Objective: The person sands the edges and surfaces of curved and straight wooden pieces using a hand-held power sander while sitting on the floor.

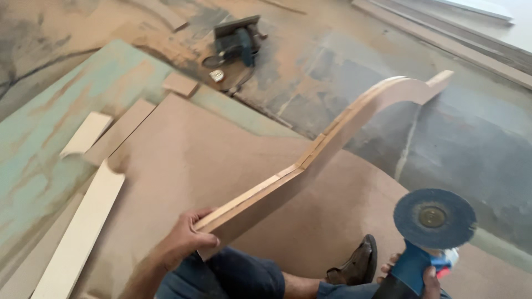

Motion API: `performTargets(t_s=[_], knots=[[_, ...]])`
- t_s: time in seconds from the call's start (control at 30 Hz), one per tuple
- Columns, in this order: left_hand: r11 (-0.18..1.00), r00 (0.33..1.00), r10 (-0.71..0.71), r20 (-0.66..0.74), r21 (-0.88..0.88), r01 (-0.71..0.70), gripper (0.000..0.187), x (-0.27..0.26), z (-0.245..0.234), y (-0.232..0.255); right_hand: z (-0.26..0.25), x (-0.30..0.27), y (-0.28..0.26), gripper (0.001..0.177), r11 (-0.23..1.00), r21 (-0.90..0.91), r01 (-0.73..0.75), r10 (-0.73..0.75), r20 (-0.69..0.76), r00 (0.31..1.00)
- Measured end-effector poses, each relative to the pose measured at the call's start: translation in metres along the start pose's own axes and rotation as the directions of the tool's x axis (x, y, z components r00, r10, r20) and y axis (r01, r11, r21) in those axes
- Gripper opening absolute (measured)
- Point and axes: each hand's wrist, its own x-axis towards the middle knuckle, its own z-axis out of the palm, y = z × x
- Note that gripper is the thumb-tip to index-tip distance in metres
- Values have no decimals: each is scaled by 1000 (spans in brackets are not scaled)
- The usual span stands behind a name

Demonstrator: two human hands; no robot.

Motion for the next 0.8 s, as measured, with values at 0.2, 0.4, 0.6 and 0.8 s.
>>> performTargets(t_s=[0.2,0.4,0.6,0.8], knots=[[944,933,180,-311,321,-76,49,-56,-6,16,20,21,9,83,998,-60,-6,17,180,983],[836,858,432,-277,481,-265,48,-101,-15,21,27,20,15,79,991,107,-83,27,442,896],[874,850,402,-342,420,-245,44,-97,-25,12,92,-9,6,88,914,323,-246,-6,616,788],[880,774,469,-425,304,-366,45,-87,-26,-23,143,-24,-22,97,962,81,-259,161,597,786]])
